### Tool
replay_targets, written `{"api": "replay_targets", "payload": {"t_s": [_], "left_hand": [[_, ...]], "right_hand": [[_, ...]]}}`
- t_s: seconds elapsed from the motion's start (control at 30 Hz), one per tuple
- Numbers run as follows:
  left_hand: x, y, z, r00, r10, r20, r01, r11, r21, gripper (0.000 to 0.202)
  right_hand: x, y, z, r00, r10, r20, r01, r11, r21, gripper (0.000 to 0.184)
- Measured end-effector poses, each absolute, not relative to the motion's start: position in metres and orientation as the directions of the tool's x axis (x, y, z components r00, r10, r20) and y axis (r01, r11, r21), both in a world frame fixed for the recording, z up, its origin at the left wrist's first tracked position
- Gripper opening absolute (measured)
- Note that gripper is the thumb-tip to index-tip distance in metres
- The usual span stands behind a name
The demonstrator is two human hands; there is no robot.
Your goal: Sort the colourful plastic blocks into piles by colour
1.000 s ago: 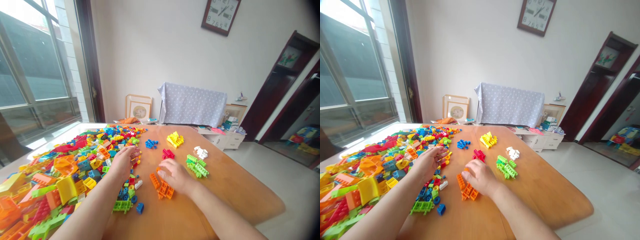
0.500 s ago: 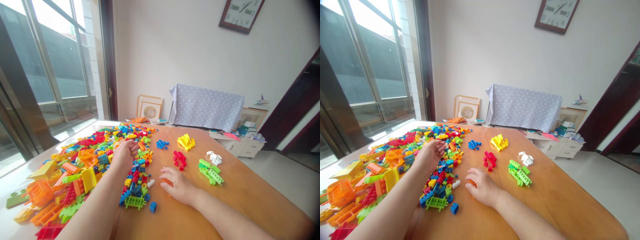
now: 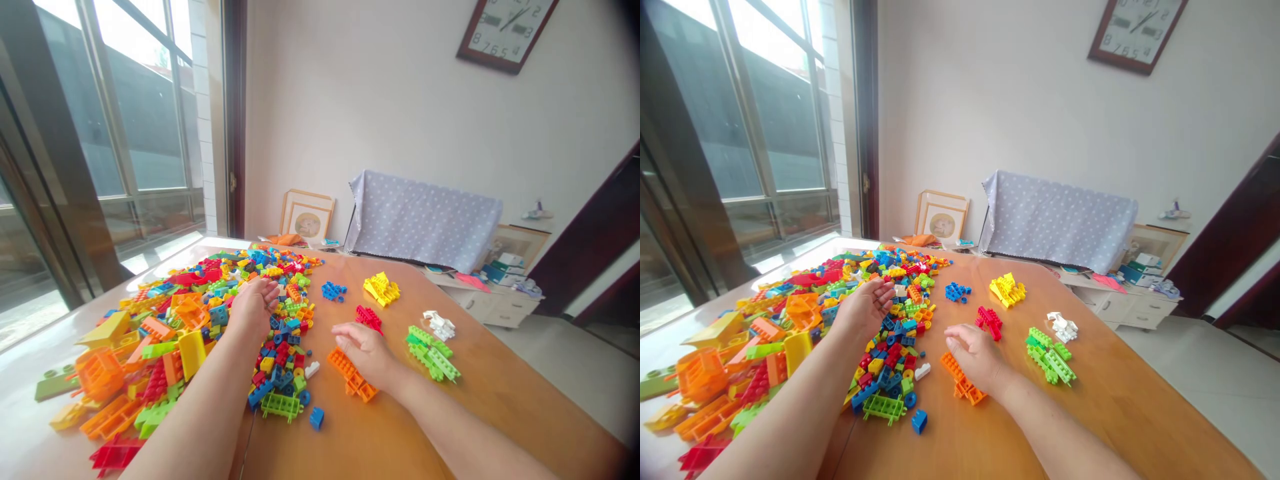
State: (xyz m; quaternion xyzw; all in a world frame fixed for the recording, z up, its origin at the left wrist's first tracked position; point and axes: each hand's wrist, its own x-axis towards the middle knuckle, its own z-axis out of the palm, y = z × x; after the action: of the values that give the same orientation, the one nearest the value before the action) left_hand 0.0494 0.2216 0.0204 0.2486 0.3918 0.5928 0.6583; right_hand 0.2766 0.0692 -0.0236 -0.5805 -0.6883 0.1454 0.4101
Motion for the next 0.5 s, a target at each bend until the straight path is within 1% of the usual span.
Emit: {"api": "replay_targets", "payload": {"t_s": [0.07, 0.17, 0.27, 0.4, 0.5], "left_hand": [[0.047, 0.223, 0.02, -0.017, 0.974, -0.227, -0.589, 0.174, 0.789, 0.02], [0.044, 0.225, 0.021, -0.029, 0.971, -0.238, -0.596, 0.174, 0.784, 0.022], [0.041, 0.227, 0.023, -0.041, 0.967, -0.253, -0.604, 0.178, 0.777, 0.021], [0.037, 0.229, 0.024, -0.072, 0.959, -0.274, -0.613, 0.174, 0.771, 0.02], [0.035, 0.232, 0.024, -0.1, 0.954, -0.283, -0.623, 0.161, 0.766, 0.019]], "right_hand": [[0.277, 0.082, -0.026, 0.081, 0.93, 0.359, 0.644, 0.226, -0.731, 0.027], [0.274, 0.098, -0.031, 0.113, 0.948, 0.299, 0.616, 0.169, -0.769, 0.029], [0.269, 0.113, -0.035, 0.114, 0.951, 0.287, 0.639, 0.151, -0.754, 0.029], [0.261, 0.134, -0.038, 0.083, 0.947, 0.31, 0.663, 0.18, -0.727, 0.027], [0.258, 0.153, -0.041, 0.057, 0.955, 0.291, 0.676, 0.177, -0.715, 0.025]]}}
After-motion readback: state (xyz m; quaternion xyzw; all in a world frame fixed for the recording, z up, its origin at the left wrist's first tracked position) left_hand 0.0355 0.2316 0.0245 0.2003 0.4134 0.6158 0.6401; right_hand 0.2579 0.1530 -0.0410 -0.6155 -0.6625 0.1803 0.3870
